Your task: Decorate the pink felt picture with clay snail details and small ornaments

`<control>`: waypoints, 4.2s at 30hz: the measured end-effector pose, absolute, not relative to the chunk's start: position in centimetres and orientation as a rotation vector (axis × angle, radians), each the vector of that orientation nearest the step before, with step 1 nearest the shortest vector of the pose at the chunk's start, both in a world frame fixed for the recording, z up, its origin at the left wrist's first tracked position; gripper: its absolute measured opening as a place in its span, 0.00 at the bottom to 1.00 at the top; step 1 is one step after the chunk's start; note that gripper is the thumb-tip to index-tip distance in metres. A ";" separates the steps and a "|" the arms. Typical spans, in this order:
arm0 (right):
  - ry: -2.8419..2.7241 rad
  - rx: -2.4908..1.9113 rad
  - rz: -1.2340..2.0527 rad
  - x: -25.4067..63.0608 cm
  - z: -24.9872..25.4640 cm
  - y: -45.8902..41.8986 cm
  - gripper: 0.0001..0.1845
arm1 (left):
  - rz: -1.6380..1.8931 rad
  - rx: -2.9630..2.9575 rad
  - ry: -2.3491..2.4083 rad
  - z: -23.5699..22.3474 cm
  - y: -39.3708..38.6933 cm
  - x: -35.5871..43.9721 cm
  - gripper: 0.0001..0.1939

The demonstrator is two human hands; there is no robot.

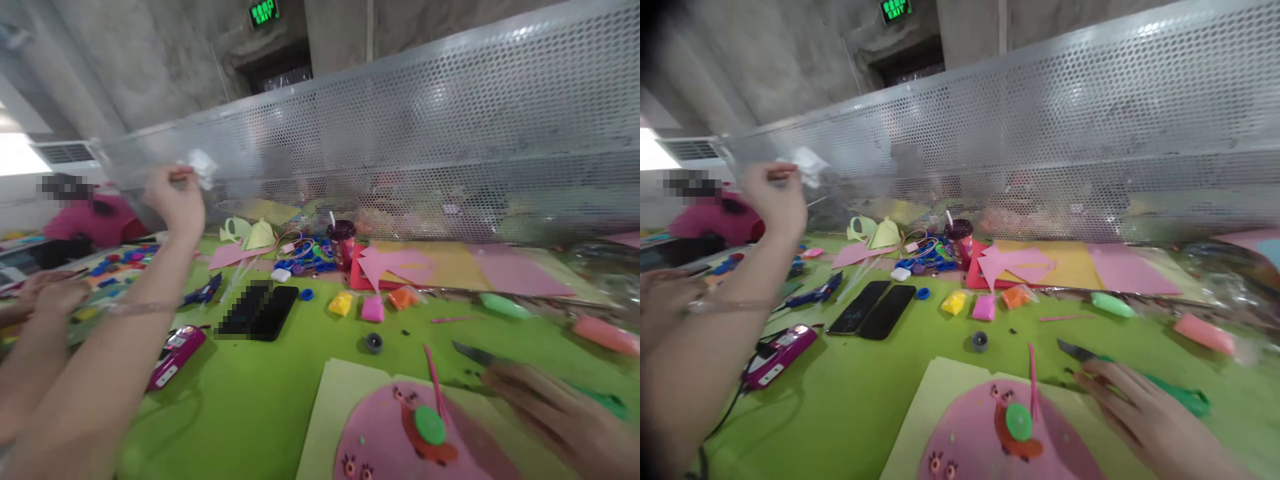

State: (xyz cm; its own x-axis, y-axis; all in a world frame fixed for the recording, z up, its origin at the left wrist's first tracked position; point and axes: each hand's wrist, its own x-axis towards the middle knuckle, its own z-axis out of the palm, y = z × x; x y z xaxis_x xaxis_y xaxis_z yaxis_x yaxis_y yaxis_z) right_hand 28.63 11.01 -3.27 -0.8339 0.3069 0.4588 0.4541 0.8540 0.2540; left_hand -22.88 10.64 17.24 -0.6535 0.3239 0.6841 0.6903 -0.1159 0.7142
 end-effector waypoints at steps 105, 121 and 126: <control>-2.124 -0.977 0.496 24.2 2.9 3.6 0.13 | -1.313 -2.997 -1.612 0.8 3.8 4.7 0.13; -2.063 -0.915 0.315 24.2 3.0 3.7 0.06 | -1.388 -2.972 -1.786 1.4 3.4 4.8 0.14; -1.944 -1.055 0.351 25.3 2.7 5.0 0.04 | -1.359 -2.902 -1.956 2.0 4.9 3.8 0.15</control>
State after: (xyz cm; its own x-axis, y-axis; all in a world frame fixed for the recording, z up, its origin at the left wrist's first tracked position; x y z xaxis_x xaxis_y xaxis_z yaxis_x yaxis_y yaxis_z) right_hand 25.29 4.95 2.69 -0.2608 0.7854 0.5613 0.5395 0.6008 -0.5900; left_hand 3.84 4.95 2.01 0.2683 0.9404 0.2089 0.5237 -0.3244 0.7877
